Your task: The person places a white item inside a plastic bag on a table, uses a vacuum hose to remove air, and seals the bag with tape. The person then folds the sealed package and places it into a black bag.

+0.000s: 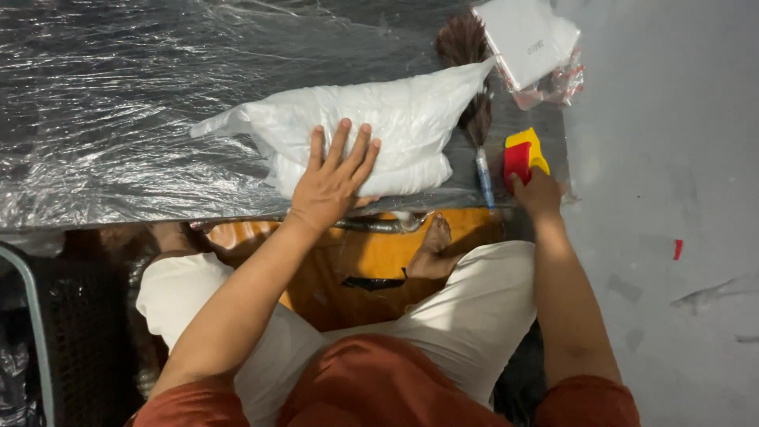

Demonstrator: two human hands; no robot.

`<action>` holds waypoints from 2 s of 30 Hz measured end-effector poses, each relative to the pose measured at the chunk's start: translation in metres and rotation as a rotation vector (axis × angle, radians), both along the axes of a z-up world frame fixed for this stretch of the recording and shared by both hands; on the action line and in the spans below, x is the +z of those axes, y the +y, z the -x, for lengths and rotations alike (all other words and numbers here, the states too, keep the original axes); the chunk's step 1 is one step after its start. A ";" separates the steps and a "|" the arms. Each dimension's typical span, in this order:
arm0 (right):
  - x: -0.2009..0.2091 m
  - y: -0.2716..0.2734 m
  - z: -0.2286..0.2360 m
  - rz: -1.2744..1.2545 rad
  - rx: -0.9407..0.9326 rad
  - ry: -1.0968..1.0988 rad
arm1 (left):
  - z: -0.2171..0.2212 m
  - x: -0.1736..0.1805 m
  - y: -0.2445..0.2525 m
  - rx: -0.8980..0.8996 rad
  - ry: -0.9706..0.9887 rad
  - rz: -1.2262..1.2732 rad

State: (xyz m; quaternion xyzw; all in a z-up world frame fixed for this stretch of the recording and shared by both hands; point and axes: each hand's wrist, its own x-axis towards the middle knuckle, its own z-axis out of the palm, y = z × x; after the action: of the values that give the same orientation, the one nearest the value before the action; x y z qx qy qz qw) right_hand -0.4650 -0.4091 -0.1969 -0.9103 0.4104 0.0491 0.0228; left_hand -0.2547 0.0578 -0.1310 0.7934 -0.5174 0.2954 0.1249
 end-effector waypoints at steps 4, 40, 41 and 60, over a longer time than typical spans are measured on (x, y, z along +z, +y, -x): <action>0.036 0.027 0.003 -0.001 0.046 -0.205 | -0.001 0.000 0.001 0.007 -0.006 -0.017; 0.264 0.318 -0.181 -1.166 -0.111 -0.832 | 0.003 0.001 -0.005 0.166 -0.209 -0.250; 0.259 0.318 -0.182 -1.153 -0.095 -0.731 | 0.003 -0.001 -0.006 0.173 -0.214 -0.243; 0.232 0.342 -0.181 -0.924 -0.054 -0.786 | 0.010 0.022 0.002 0.154 0.131 -0.249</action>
State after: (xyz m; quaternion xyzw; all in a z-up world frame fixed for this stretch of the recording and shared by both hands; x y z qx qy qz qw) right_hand -0.2842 -0.0671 0.0354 -0.7454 0.3306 -0.1184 0.5667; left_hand -0.2642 0.0599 -0.1092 0.8575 -0.4785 0.1855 0.0362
